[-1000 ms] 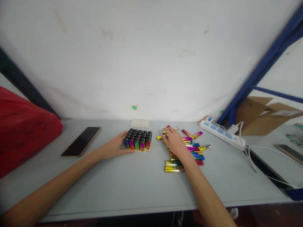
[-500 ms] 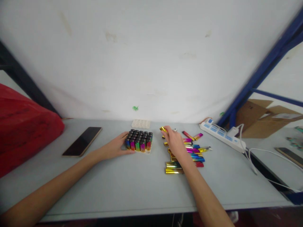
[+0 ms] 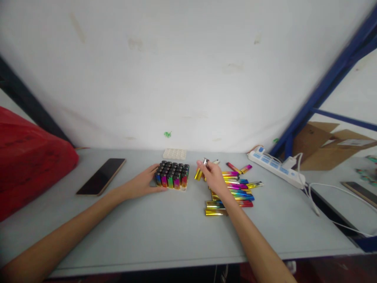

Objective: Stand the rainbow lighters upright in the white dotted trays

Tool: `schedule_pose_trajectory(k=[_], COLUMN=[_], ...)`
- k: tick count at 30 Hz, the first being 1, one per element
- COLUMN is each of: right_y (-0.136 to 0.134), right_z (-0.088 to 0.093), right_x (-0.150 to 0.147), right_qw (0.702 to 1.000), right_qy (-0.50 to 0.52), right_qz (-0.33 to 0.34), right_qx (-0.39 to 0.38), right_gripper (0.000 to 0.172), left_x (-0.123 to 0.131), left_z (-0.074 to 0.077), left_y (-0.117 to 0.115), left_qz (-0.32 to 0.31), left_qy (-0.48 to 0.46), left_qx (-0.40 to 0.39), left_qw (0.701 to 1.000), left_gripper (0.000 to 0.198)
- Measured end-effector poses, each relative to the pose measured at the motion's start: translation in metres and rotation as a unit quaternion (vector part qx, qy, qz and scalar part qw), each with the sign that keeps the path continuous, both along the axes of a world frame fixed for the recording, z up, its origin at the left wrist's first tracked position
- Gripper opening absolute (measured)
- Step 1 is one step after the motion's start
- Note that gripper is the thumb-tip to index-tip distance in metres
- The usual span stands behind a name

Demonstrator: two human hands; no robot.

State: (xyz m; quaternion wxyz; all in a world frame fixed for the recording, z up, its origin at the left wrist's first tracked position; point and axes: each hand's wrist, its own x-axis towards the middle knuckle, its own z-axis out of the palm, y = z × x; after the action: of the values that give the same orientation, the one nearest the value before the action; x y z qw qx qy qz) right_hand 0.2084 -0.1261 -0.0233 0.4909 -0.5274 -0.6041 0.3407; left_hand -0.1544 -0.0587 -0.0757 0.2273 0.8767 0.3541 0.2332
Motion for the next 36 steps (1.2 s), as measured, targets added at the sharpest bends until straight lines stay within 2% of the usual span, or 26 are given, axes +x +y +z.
schedule_pose_trajectory(k=[6, 11, 14, 18, 26, 33, 36], right_y=[-0.009, -0.011, -0.012, -0.013, -0.007, -0.005, -0.005], right_z=[0.006, 0.008, 0.008, 0.004, -0.013, -0.01, -0.01], right_x=[-0.014, -0.02, -0.023, -0.029, -0.033, -0.03, -0.028], right_qw=[0.986, 0.97, 0.968, 0.962, 0.976, 0.978, 0.982], right_qy=[0.118, 0.177, 0.178, 0.184, 0.149, 0.139, 0.124], right_qz=[0.11, 0.136, 0.132, 0.13, 0.053, 0.047, 0.046], right_qx=[-0.047, -0.092, -0.117, -0.156, -0.151, -0.147, -0.138], right_gripper=[0.088, 0.087, 0.087, 0.089, 0.065, 0.074, 0.071], left_x=[0.001, 0.001, 0.0, -0.001, 0.001, -0.001, 0.0], left_z=[0.001, 0.002, 0.0, 0.0, 0.001, 0.002, 0.003], left_y=[-0.001, -0.001, 0.0, 0.0, 0.0, 0.001, -0.001], left_qz=[-0.002, -0.004, -0.004, -0.005, -0.002, -0.007, -0.009], left_qy=[-0.008, 0.0, 0.008, -0.004, -0.016, -0.013, -0.009], left_qx=[0.003, 0.002, -0.003, -0.005, -0.005, -0.004, -0.006], left_qw=[1.0, 1.0, 1.0, 1.0, 1.0, 1.0, 1.0], left_gripper=[0.097, 0.102, 0.104, 0.097, 0.094, 0.094, 0.093])
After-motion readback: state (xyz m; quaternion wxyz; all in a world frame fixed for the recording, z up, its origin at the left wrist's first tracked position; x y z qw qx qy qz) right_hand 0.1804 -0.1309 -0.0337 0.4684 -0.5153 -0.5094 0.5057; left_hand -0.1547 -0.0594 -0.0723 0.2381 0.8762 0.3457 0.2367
